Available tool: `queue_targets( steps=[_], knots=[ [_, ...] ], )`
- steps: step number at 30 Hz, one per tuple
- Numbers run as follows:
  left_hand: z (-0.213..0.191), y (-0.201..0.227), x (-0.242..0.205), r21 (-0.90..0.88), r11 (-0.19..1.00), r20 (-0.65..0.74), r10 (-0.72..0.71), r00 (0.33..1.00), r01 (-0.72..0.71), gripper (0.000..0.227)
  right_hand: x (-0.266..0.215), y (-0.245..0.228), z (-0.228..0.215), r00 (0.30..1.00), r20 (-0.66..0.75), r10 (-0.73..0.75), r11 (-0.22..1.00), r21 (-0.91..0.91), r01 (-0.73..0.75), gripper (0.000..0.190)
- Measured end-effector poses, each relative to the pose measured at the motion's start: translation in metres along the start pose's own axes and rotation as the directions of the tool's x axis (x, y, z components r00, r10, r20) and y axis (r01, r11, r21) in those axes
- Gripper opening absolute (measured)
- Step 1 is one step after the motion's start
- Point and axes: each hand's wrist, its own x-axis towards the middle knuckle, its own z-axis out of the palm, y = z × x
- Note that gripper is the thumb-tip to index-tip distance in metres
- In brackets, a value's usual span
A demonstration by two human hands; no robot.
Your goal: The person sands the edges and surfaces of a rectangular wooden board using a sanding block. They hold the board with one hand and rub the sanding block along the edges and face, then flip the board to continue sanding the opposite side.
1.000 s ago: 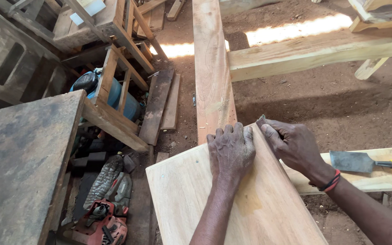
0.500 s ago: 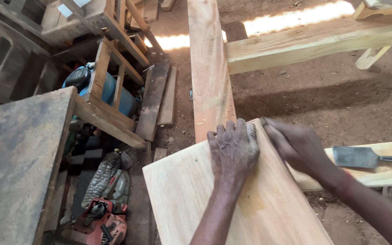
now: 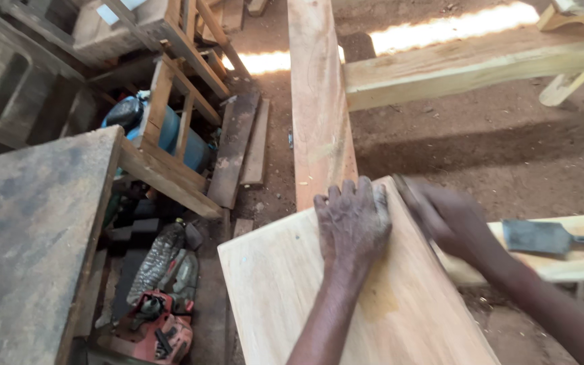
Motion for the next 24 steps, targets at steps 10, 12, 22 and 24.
queue_targets(
  steps=[10,12,22,24],
  knots=[
    [-0.005,-0.001,-0.001,-0.033,0.999,-0.098,0.003,0.995,-0.006,0.038,-0.084,0.0,-0.021,0.998,0.057,0.034,0.992,0.122,-0.041,0.04],
    [-0.001,-0.001,-0.002,-0.043,0.999,-0.071,0.006,0.997,-0.009,0.038,-0.094,0.002,-0.023,0.984,0.114,0.138,0.988,0.052,-0.145,0.041],
    [0.001,-0.011,0.002,0.062,0.997,-0.172,0.065,0.983,-0.055,0.042,0.037,-0.021,0.004,0.989,-0.05,-0.143,0.981,0.129,0.148,0.034],
    [0.004,-0.011,-0.001,0.018,1.0,-0.093,0.007,0.996,-0.005,0.041,0.006,-0.01,-0.003,0.991,0.005,-0.136,0.988,0.076,0.136,0.031]
  ],
)
